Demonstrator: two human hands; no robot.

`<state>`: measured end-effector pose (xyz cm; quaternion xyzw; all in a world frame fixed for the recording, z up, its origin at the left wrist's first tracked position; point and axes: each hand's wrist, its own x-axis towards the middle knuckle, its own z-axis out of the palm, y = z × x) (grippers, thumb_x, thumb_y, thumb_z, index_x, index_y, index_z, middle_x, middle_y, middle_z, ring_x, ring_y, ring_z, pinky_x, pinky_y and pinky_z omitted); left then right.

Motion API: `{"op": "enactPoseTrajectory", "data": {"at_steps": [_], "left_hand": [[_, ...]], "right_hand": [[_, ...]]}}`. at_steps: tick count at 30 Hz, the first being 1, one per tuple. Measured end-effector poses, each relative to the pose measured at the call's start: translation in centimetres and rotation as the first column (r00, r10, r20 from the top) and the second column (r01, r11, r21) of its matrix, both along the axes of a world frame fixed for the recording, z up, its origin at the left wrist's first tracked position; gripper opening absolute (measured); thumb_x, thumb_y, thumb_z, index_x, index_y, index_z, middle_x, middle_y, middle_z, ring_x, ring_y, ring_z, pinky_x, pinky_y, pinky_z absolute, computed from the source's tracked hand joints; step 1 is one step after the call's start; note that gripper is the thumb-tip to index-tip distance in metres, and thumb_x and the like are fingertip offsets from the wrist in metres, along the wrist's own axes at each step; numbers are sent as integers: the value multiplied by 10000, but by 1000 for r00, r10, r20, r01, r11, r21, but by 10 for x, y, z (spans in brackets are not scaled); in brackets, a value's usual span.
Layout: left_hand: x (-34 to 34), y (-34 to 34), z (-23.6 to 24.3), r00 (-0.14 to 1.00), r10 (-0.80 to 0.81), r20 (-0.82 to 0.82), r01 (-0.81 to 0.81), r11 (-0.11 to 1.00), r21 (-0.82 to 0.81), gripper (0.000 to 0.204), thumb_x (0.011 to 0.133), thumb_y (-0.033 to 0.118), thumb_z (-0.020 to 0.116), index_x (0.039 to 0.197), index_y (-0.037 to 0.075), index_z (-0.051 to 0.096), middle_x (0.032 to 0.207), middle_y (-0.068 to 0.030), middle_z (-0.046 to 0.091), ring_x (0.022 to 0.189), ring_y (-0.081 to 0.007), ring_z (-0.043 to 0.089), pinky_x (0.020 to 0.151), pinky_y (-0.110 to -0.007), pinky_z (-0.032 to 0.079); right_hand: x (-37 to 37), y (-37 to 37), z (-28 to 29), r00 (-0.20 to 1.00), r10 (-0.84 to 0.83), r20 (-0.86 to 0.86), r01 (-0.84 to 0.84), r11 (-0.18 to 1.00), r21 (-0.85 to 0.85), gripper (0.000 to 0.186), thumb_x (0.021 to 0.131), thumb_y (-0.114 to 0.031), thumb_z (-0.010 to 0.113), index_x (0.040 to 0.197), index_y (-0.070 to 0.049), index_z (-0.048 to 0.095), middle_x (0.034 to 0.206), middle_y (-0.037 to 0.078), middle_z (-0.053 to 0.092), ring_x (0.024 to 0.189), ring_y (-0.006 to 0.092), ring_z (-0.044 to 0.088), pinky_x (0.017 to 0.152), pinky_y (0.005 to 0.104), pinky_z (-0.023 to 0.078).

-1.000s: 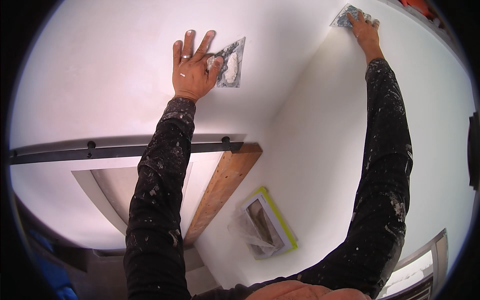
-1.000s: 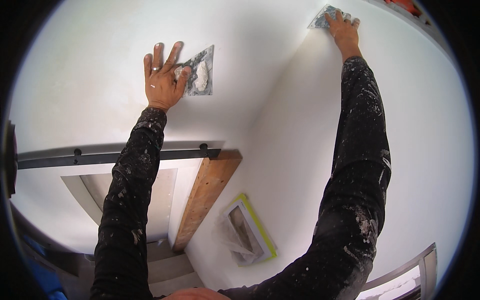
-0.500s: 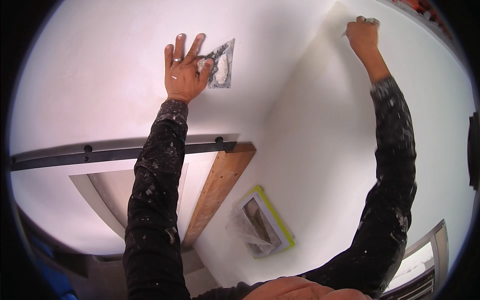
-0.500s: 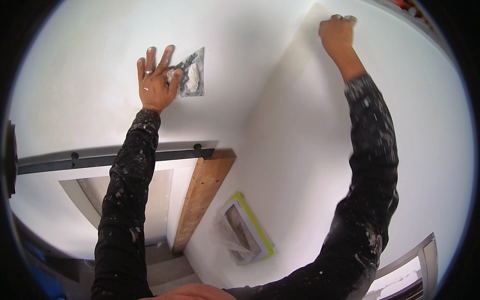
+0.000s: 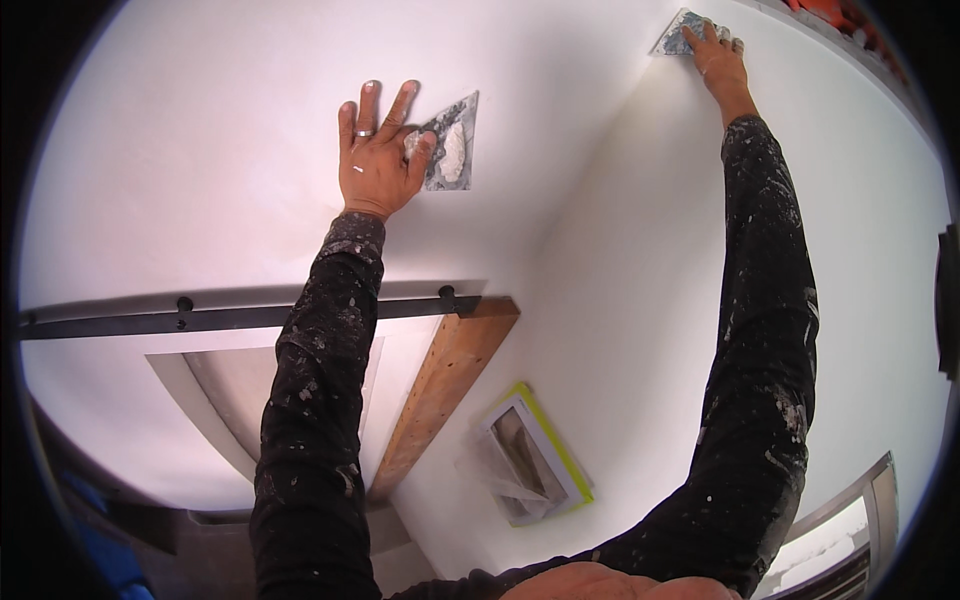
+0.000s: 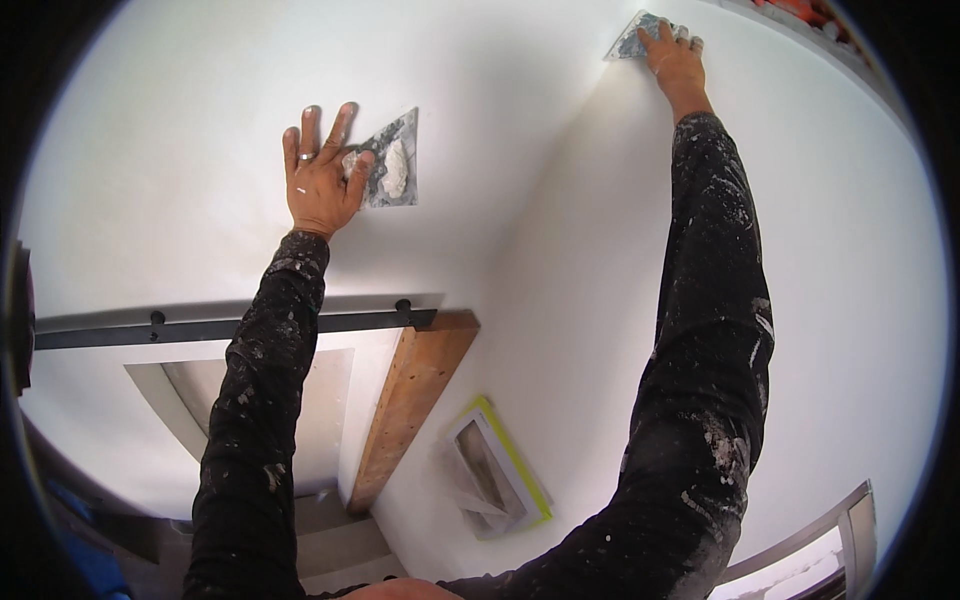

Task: The person applies plaster to a white wall using a trowel and a hawk, smoothing the surface in broad strokes. They briefly move a yellow plastic stool to reposition themselves before continuing to apply and smooth plaster near a window frame.

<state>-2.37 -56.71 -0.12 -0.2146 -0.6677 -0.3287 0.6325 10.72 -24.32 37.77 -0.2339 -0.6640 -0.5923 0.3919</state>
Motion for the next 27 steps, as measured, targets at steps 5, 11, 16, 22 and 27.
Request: {"op": "enactPoseTrajectory", "data": {"at_steps": [5,11,16,22,27], "left_hand": [[-1,-4,1,999,19,-27,-19,1000,4,566,1015,495,427,875,75,779,1541,83,428,1516,-262,166,1221,-457,41],[-1,0,0,1000,-13,-27,13,1000,7,571,1015,496,427,886,68,782,1540,85,429,1517,-258,162,1223,-447,41],[-4,-5,0,999,12,-45,-11,1000,17,575,1020,493,419,878,70,782,1540,86,428,1517,-251,161,1223,-451,43],[-3,-3,1,998,11,-65,-10,1000,23,578,1020,497,415,856,77,778,1542,86,426,1518,-250,159,1221,-455,50],[-4,2,0,998,5,-56,-4,1000,18,579,1019,502,414,838,87,774,1541,83,428,1519,-251,158,1219,-460,52]], "right_hand": [[-3,-19,-9,998,60,7,-60,998,29,485,948,-133,525,1415,-263,514,1528,123,391,1374,357,421,1149,578,259],[30,-41,-43,987,-162,4,157,967,200,236,915,-194,578,1085,-114,721,1130,140,679,1131,342,629,1023,595,385],[98,-69,-69,990,84,-114,-65,984,163,83,894,-132,581,964,-103,616,830,52,706,846,270,708,758,490,530],[115,-76,-21,934,353,54,-337,820,463,198,914,-138,554,1103,-140,610,889,34,641,845,253,641,719,428,530],[48,-35,6,984,160,-73,-133,948,288,284,944,-190,558,1223,-227,601,1083,16,640,1060,256,621,842,501,529]]}}
